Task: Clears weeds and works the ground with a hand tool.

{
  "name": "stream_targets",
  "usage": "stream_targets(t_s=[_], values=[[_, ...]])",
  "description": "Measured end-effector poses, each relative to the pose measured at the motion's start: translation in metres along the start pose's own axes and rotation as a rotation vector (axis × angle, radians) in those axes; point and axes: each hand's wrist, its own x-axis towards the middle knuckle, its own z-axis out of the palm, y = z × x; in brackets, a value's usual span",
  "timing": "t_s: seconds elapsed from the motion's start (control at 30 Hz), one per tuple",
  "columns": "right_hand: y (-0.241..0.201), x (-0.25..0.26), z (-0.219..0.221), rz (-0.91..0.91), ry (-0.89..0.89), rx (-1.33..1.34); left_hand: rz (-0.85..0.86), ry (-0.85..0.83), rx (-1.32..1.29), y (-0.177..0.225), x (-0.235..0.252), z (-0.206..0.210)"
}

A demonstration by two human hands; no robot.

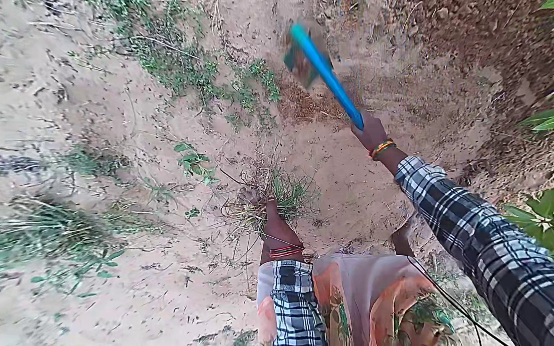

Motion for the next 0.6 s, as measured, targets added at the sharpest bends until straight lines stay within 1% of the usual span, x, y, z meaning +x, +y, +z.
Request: stream_targets(t_s=[0.07, 0.1, 0.17, 0.2, 0.27, 0.33, 0.4, 0.47, 0.53, 0.57, 0.6], values=[[0.049, -0.002, -0.007, 0.061, -0.234, -0.242, -0.003, 0.007, -0.005, 0.003, 0.003, -0.002], [0.065, -0.009, -0.011, 0.081, -0.294, -0.327, -0.011, 0.004, -0.011, 0.004, 0.003, -0.001], [0.072, -0.035, -0.013, 0.127, -0.311, -0.375, -0.024, 0.008, -0.011, 0.007, 0.006, -0.002], [0.070, -0.051, -0.013, 0.172, -0.288, -0.339, -0.032, 0.010, -0.010, 0.009, 0.005, -0.003], [0.058, -0.072, -0.016, 0.235, -0.160, -0.210, -0.039, 0.004, -0.024, 0.013, 0.006, 0.000], [0.043, -0.078, -0.023, 0.247, -0.026, -0.102, -0.044, 0.005, -0.028, 0.018, 0.005, 0.003], [0.020, -0.056, -0.040, 0.236, 0.091, -0.035, -0.033, 0.017, -0.024, 0.018, 0.005, 0.006], [0.001, -0.026, -0.062, 0.165, 0.239, -0.012, -0.013, 0.023, -0.026, 0.015, 0.005, 0.008], [0.008, 0.000, -0.078, 0.098, 0.353, 0.004, -0.015, -0.004, -0.020, 0.013, 0.005, 0.010], [0.022, 0.007, -0.085, 0.101, 0.359, -0.010, -0.023, -0.001, -0.011, 0.014, 0.006, 0.011], [0.039, 0.006, -0.092, 0.147, 0.312, -0.052, -0.038, 0.006, -0.006, 0.015, 0.005, 0.012]])
